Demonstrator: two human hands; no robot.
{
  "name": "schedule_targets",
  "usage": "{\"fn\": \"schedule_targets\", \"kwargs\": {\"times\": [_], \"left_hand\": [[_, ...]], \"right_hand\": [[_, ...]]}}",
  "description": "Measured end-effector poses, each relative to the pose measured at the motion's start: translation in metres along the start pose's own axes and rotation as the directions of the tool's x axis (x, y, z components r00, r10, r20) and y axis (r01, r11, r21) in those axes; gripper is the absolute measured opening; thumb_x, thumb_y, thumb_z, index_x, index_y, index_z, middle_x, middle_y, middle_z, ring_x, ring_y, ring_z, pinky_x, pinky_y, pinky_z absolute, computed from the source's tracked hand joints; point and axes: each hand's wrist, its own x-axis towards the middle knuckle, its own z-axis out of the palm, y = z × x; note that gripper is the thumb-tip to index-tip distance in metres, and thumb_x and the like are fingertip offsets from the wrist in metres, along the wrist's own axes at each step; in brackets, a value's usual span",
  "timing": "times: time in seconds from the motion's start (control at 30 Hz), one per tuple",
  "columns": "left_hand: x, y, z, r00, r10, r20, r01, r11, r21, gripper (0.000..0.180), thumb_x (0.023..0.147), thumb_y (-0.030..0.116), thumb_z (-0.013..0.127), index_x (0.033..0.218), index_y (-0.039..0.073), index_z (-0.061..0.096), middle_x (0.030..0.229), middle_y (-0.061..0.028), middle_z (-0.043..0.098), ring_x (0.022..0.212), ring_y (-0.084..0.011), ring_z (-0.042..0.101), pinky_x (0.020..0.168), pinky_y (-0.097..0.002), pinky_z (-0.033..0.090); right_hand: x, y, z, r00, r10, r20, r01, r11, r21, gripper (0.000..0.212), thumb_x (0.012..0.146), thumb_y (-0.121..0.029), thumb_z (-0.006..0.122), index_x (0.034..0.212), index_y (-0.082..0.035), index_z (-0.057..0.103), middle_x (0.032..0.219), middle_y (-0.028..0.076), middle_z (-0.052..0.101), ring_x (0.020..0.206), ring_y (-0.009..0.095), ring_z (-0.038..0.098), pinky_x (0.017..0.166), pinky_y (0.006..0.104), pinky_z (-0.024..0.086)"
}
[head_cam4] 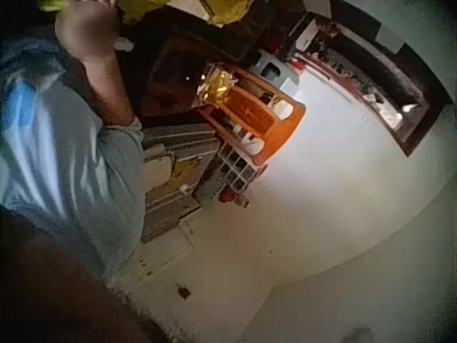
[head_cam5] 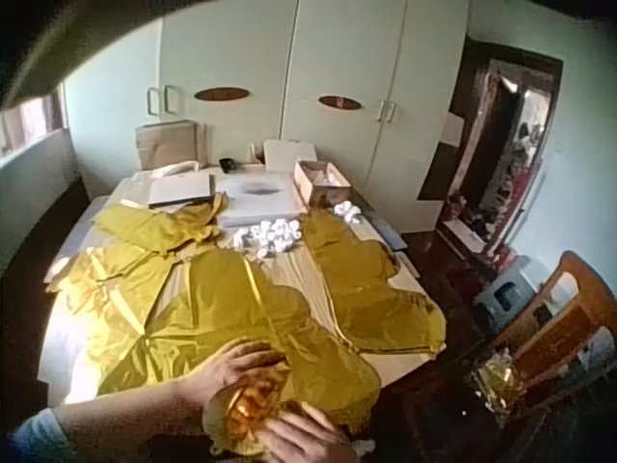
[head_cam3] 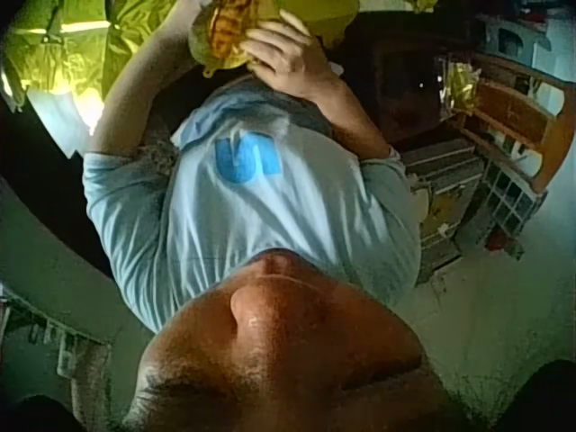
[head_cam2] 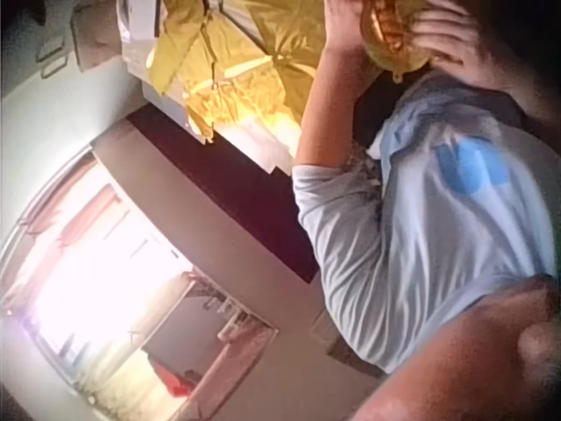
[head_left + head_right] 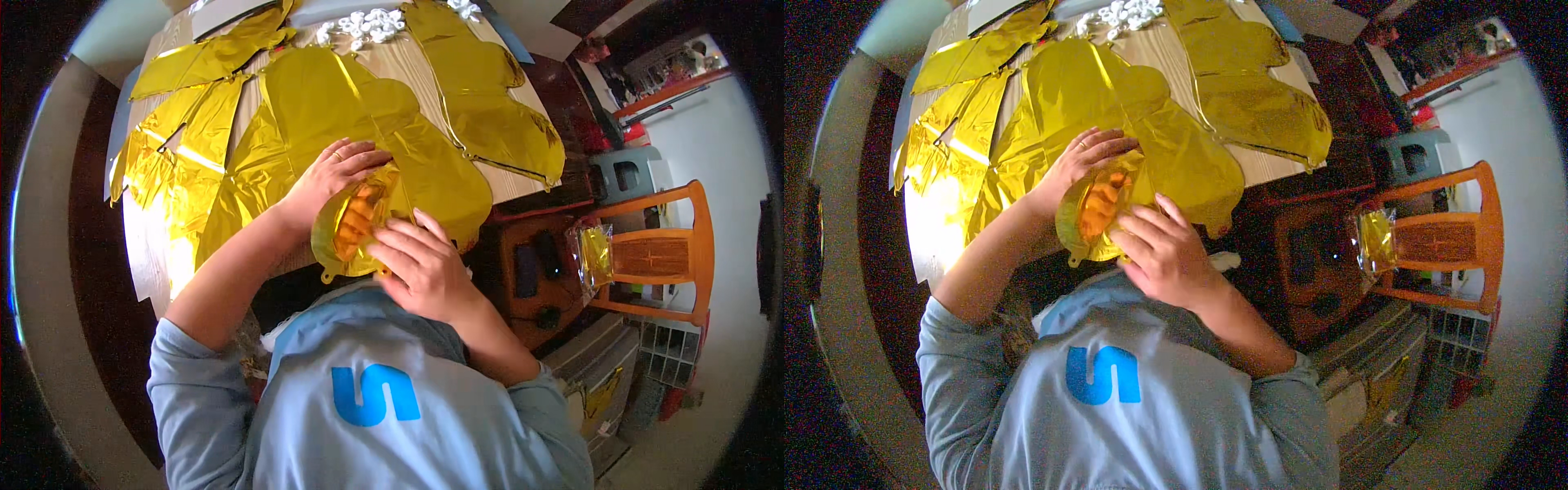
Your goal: Folding gold foil sheets and placing them onto cardboard backings for assembly.
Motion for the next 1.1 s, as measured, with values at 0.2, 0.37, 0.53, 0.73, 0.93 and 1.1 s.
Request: {"fn": "schedule_targets", "kwargs": {"times": [0.2, 0.37, 0.53, 0.73, 0.93, 1.1], "left_hand": [[-0.003, 0.004, -0.005, 0.999, -0.035, 0.02, 0.037, 0.997, -0.073, 0.055, 0.084, 0.036, 0.062, 0.133, 0.011, 0.059, 0.145, -0.0091, 0.051, 0.136, -0.0315, 0.044, 0.115, -0.0507, 0.032], [-0.003, 0.001, 0.001, 0.999, -0.037, 0.012, 0.037, 0.997, -0.069, 0.054, 0.084, 0.033, 0.061, 0.133, 0.01, 0.058, 0.146, -0.0093, 0.051, 0.137, -0.0318, 0.043, 0.116, -0.0506, 0.03], [-0.005, -0.002, 0.002, 0.998, -0.053, 0.028, 0.055, 0.996, -0.072, 0.052, 0.085, 0.03, 0.059, 0.132, 0.008, 0.058, 0.147, -0.0088, 0.05, 0.138, -0.0312, 0.042, 0.117, -0.0509, 0.029], [-0.002, 0.006, 0.0, 0.82, -0.556, 0.132, 0.383, 0.363, -0.85, 0.04, 0.092, 0.006, 0.057, 0.131, 0.004, 0.058, 0.134, -0.0145, 0.059, 0.127, -0.035, 0.054, 0.11, -0.0457, 0.039], [0.013, 0.024, -0.03, 0.995, -0.055, -0.082, 0.038, 0.98, -0.196, 0.035, 0.087, 0.006, 0.063, 0.122, 0.003, 0.063, 0.125, -0.0148, 0.064, 0.125, -0.0369, 0.054, 0.11, -0.0498, 0.039], [0.006, 0.02, -0.003, 0.994, -0.027, -0.107, 0.01, 0.988, -0.152, 0.035, 0.085, 0.007, 0.065, 0.12, 0.003, 0.064, 0.127, -0.0137, 0.064, 0.123, -0.034, 0.056, 0.108, -0.0476, 0.041]], "right_hand": [[-0.003, 0.047, -0.018, 0.991, 0.091, -0.1, -0.075, 0.985, 0.152, 0.033, 0.092, -0.02, 0.065, 0.12, -0.005, 0.065, 0.123, 0.015, 0.067, 0.118, 0.032, 0.061, 0.109, 0.0521, 0.038], [0.008, 0.064, -0.002, 0.997, 0.039, 0.068, -0.032, 0.994, -0.1, 0.044, 0.093, -0.025, 0.063, 0.132, -0.005, 0.058, 0.143, 0.015, 0.052, 0.134, 0.033, 0.046, 0.114, 0.0515, 0.031], [0.011, 0.064, -0.003, 0.989, -0.007, 0.15, 0.033, 0.985, -0.168, 0.047, 0.09, -0.026, 0.066, 0.13, -0.002, 0.058, 0.143, 0.015, 0.052, 0.136, 0.036, 0.044, 0.116, 0.0542, 0.028], [0.012, 0.067, -0.009, 0.975, 0.016, 0.223, 0.016, 0.99, -0.138, 0.049, 0.094, -0.029, 0.061, 0.135, -0.005, 0.055, 0.146, 0.013, 0.05, 0.137, 0.034, 0.042, 0.118, 0.0528, 0.025], [0.019, 0.068, -0.017, 0.968, 0.01, 0.25, 0.011, 0.997, -0.082, 0.051, 0.089, -0.027, 0.063, 0.135, -0.005, 0.056, 0.144, 0.014, 0.052, 0.136, 0.036, 0.044, 0.118, 0.0536, 0.024], [0.012, 0.083, -0.023, 0.956, -0.106, 0.274, 0.135, 0.987, -0.091, 0.053, 0.086, -0.025, 0.063, 0.134, -0.004, 0.057, 0.142, 0.015, 0.053, 0.137, 0.036, 0.042, 0.118, 0.0547, 0.024]]}}
